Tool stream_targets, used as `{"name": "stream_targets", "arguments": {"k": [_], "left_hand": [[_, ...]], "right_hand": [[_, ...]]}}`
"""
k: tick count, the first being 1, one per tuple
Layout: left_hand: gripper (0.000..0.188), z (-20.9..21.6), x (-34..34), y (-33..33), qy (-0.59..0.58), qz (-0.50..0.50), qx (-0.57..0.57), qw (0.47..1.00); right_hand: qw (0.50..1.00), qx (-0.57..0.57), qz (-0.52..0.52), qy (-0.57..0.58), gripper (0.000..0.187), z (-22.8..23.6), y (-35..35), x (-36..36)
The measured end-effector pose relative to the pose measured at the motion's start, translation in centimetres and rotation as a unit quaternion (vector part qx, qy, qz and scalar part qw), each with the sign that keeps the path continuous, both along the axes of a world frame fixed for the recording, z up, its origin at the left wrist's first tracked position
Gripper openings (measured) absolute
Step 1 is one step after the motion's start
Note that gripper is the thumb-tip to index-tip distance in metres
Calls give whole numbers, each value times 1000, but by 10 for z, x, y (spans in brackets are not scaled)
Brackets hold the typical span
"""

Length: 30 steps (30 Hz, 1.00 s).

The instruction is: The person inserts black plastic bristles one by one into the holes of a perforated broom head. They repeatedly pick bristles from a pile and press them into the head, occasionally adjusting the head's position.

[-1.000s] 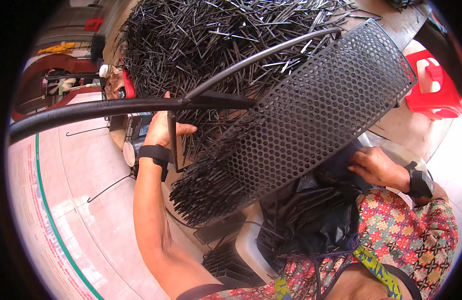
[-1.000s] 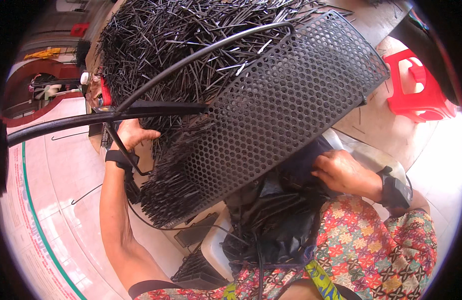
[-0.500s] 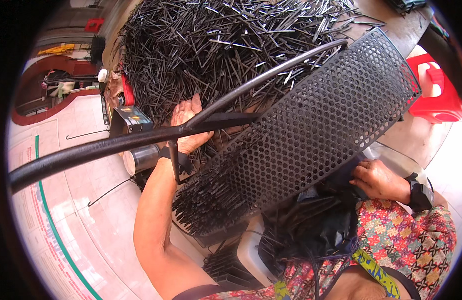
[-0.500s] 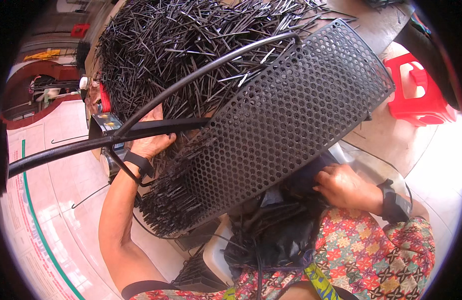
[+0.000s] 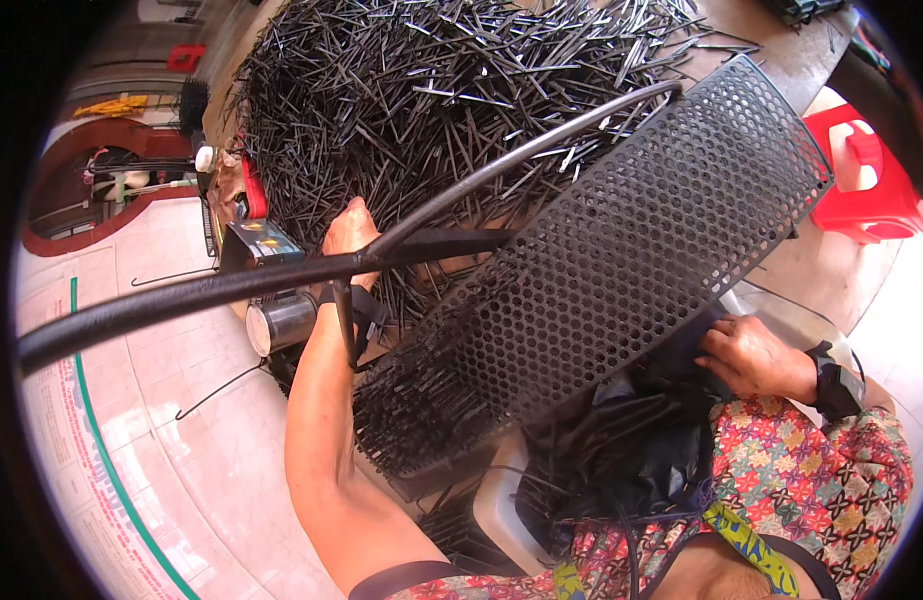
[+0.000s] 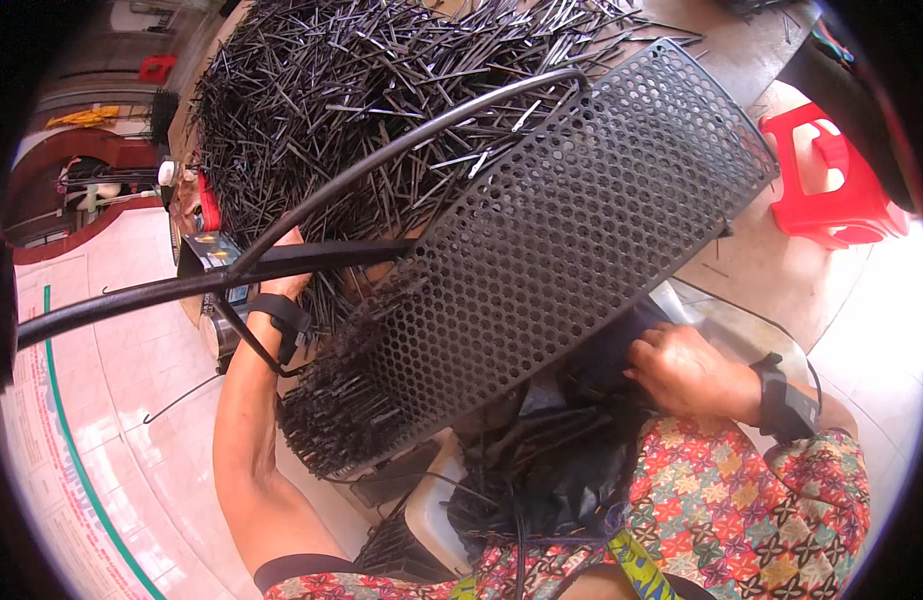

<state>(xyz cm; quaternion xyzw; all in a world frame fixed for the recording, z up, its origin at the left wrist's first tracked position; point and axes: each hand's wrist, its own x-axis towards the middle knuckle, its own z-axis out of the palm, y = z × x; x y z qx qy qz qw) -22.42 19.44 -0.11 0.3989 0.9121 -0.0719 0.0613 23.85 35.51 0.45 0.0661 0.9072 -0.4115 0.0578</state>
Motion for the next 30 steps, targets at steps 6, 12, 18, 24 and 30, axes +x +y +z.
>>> {"name": "stream_targets", "arguments": {"k": [6, 12, 18, 24, 30], "left_hand": [[13, 44, -1, -4, 51, -69, 134, 987], [21, 107, 19, 4, 183, -134, 156, 961], [23, 118, 37, 42, 247, -207, 110, 940], [18, 146, 64, 86, 200, -265, 103, 937], [12, 157, 72, 95, 130, -194, 133, 963]], "right_hand": [[990, -132, -49, -11, 12, 19, 12, -12], [962, -139, -164, 167, 6, 83, 38, -33], [935, -84, -131, 320, 11, 126, 72, -129], [892, 121, -48, 432, 52, 149, 56, -276], [890, 356, 4, 287, 75, 129, 51, -292]]}}
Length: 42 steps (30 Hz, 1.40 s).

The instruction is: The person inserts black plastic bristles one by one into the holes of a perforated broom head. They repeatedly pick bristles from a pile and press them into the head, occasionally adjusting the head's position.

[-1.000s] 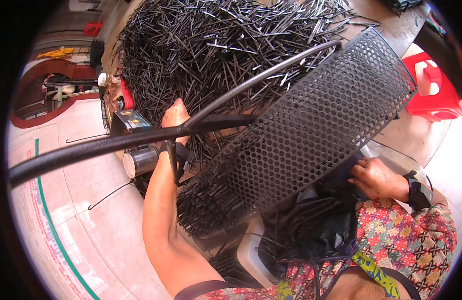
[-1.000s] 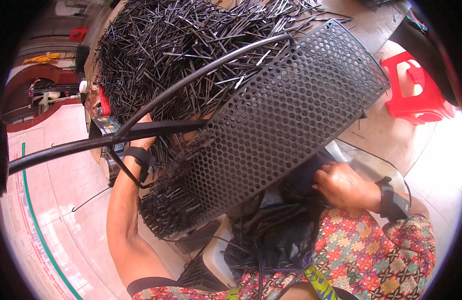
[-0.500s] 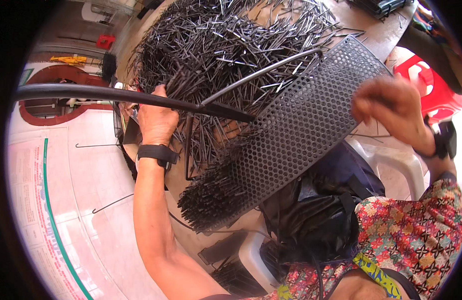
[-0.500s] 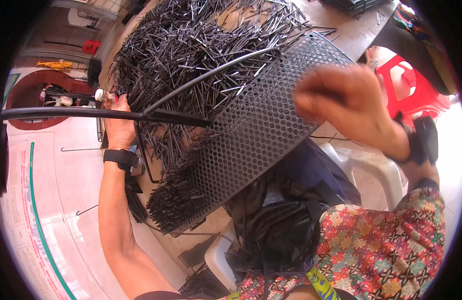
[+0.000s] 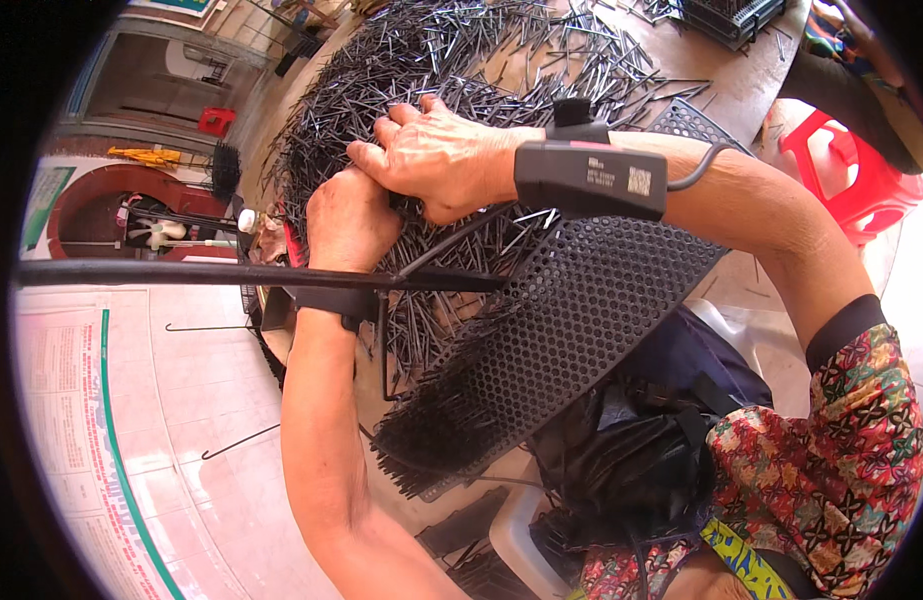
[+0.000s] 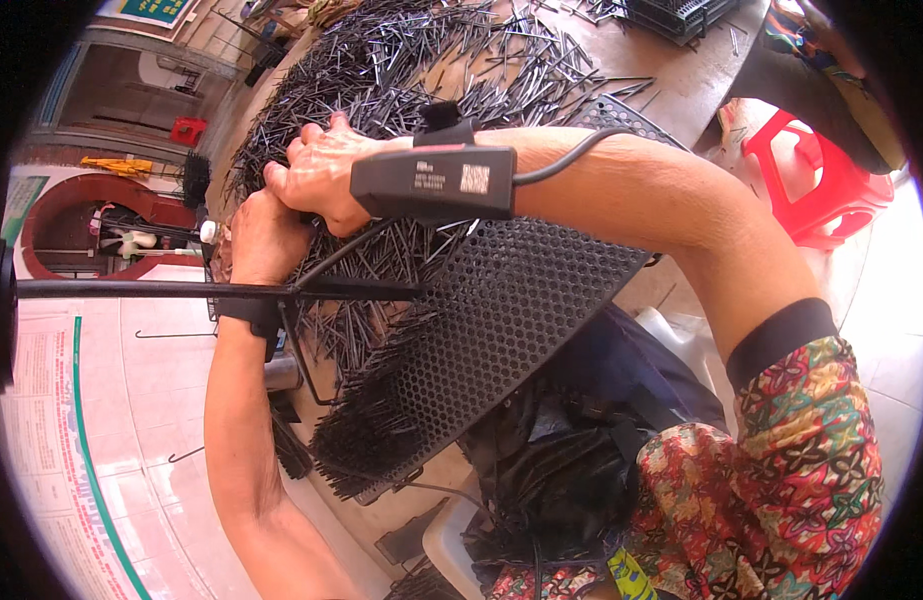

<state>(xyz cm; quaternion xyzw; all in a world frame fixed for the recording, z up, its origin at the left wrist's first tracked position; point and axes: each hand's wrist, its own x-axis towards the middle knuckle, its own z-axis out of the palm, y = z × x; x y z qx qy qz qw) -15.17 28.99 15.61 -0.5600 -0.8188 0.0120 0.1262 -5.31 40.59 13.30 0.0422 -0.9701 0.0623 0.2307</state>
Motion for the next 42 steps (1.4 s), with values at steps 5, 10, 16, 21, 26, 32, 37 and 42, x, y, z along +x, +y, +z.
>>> {"name": "stream_targets", "arguments": {"k": [5, 10, 16, 21, 26, 32, 37, 42], "left_hand": [[25, -9, -5, -2, -10, -26, -10, 1000], [41, -14, -5, -3, -46, -37, 7, 998], [43, -29, -9, -1, -91, -49, -7, 995], [42, -40, -16, 3, -176, -43, -12, 983], [38, -44, -28, -12, -545, 32, 66, 835], [31, -20, -74, -57, -461, 130, 151, 865], [14, 8, -79, -108, -539, 213, 255, 775], [12, 31, -40, -145, -665, 253, 299, 636]], "right_hand": [[999, -5, 46, 2, 70, -12, 14, 2], [993, -64, 98, -18, 73, -18, 39, 4], [962, -207, 149, -99, 69, -32, 53, 8], [901, -373, 198, -102, 73, -45, 61, 3], [816, -558, 81, -128, 49, -53, 87, 11], [867, -484, -116, -28, 39, -48, 98, 31], [815, -560, -107, 103, 17, -40, 93, 59], [860, -496, 23, 115, 25, -43, 52, 95]]}}
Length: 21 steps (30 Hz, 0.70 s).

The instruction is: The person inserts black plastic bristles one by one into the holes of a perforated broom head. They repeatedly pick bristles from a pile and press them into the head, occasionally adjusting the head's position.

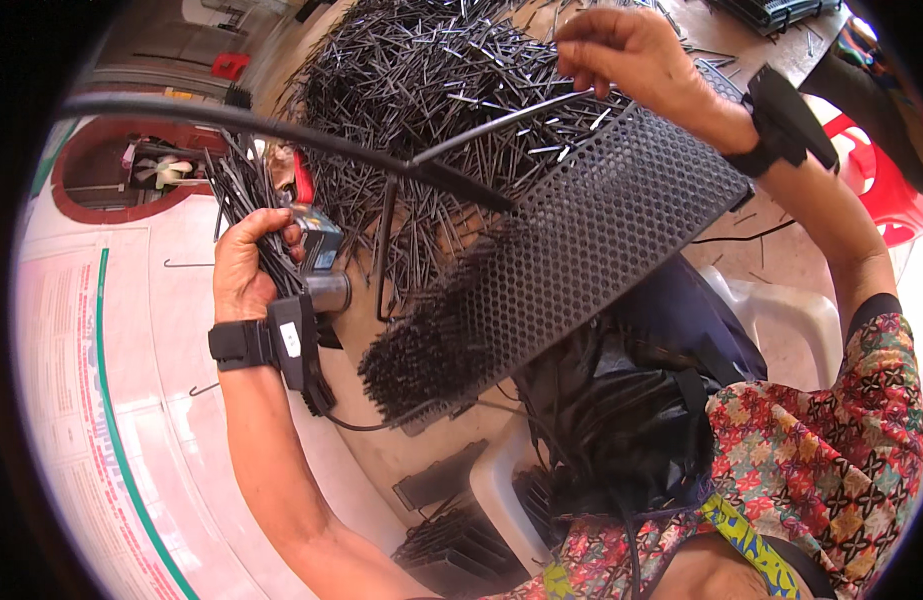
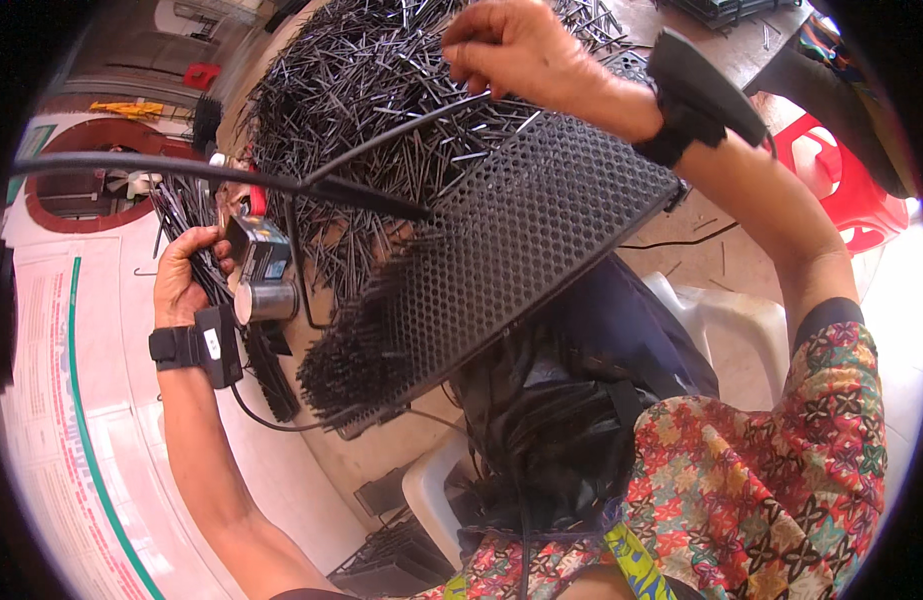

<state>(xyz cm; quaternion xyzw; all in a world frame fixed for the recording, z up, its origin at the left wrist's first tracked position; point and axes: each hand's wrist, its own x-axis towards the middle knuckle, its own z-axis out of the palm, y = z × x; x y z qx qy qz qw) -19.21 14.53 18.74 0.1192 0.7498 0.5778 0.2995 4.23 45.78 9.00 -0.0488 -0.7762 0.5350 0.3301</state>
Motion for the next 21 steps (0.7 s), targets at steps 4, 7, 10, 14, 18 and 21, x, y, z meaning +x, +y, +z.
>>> {"name": "stream_targets", "arguments": {"k": [4, 7, 10, 14, 18, 21], "left_hand": [[20, -12, 63, -10, -88, -39, 75, 992], [21, -39, 120, -7, -108, -37, 100, 988], [21, -81, 176, 0, -211, -19, 156, 965], [22, -141, 229, 8, -214, -7, 154, 965], [23, -189, 254, 5, -222, 4, 191, 956], [21, -208, 262, -1, -188, 14, 195, 963]], "right_hand": [[991, -59, 116, -20, 16, -7, -57, 21], [974, -94, 187, -82, 16, -12, -88, 30], [956, -209, 187, -92, 20, -27, -106, 39], [928, -312, 178, -99, 26, -55, -118, 43], [932, -280, 182, -136, 27, -80, -127, 50], [945, -239, 164, -150, 22, -89, -132, 56]]}}
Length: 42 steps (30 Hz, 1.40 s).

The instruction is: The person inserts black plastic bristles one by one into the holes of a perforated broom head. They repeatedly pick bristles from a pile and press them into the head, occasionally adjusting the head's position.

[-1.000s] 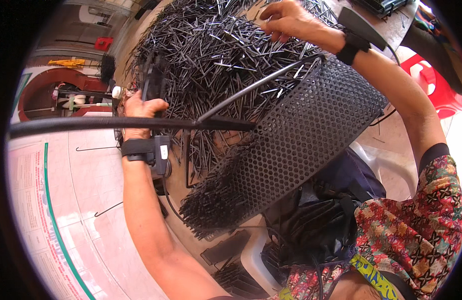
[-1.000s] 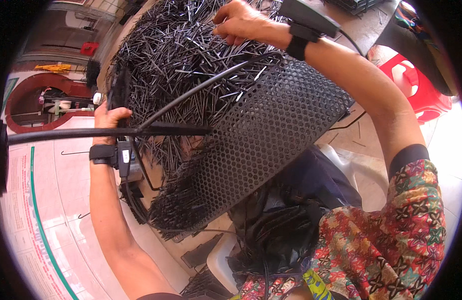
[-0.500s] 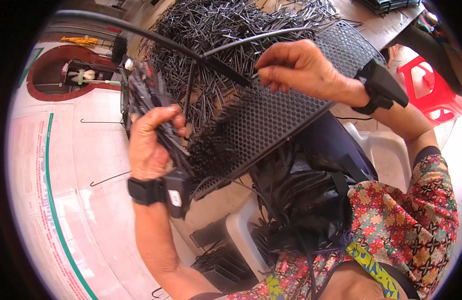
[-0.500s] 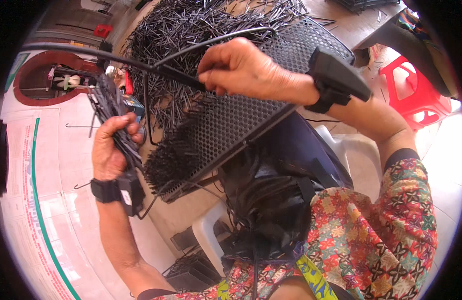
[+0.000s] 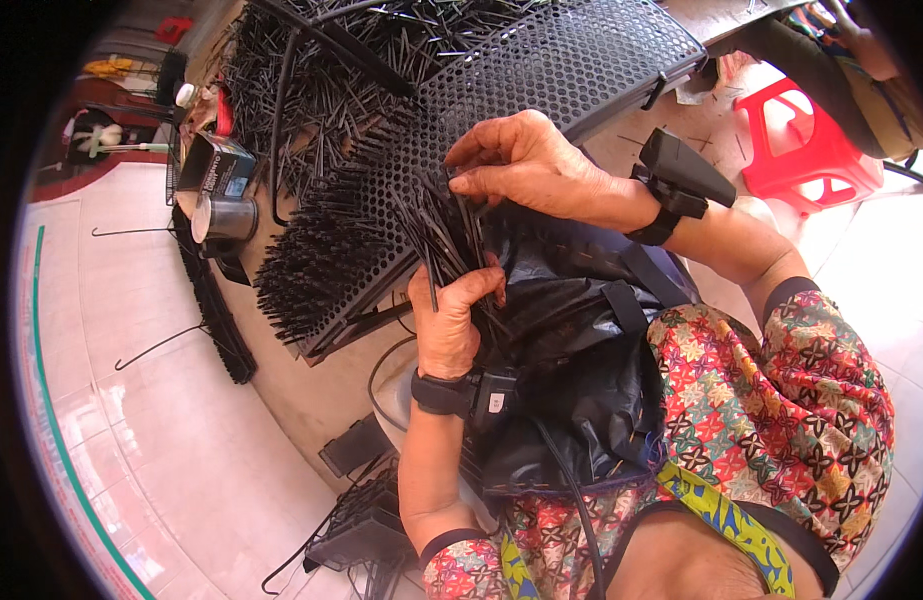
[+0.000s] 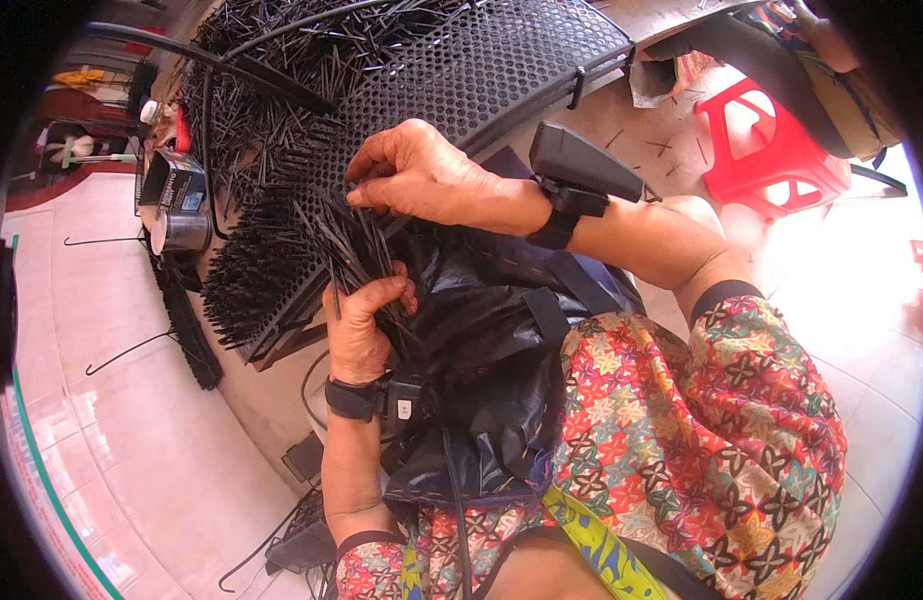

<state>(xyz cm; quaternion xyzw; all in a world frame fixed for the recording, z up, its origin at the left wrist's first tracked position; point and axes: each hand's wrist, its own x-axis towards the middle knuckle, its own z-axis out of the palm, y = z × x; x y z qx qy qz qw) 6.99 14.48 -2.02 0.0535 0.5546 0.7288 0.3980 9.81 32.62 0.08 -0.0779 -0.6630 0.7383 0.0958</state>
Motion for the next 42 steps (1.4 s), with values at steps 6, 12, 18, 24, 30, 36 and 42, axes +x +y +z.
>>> {"name": "stream_targets", "arguments": {"k": [6, 12, 18, 24, 30, 36, 42], "left_hand": [[23, -5, 11, -2, 2, 23, 12, 1000], [23, -4, 16, -4, -14, 6, 37, 999], [27, -6, 23, -10, -17, 5, 24, 1000], [28, -7, 28, -12, -29, -2, 48, 998], [28, -4, 30, -13, -45, 3, 38, 998], [30, -8, 31, -14, -47, -4, 55, 997], [31, -3, 32, -13, -58, -8, 45, 997]], "right_hand": [[991, 135, 5, -7, 20, 0, -6, 2], [973, 228, -6, 28, 23, 2, -11, 1], [985, 172, 0, -26, 14, 31, 3, -2], [947, 191, -153, 208, 10, 35, 8, -45], [858, 367, -143, 329, 15, 19, -6, -86], [809, 460, -67, 360, 16, 14, -11, -91], [675, 663, 22, 323, 11, 19, -15, -93]]}}
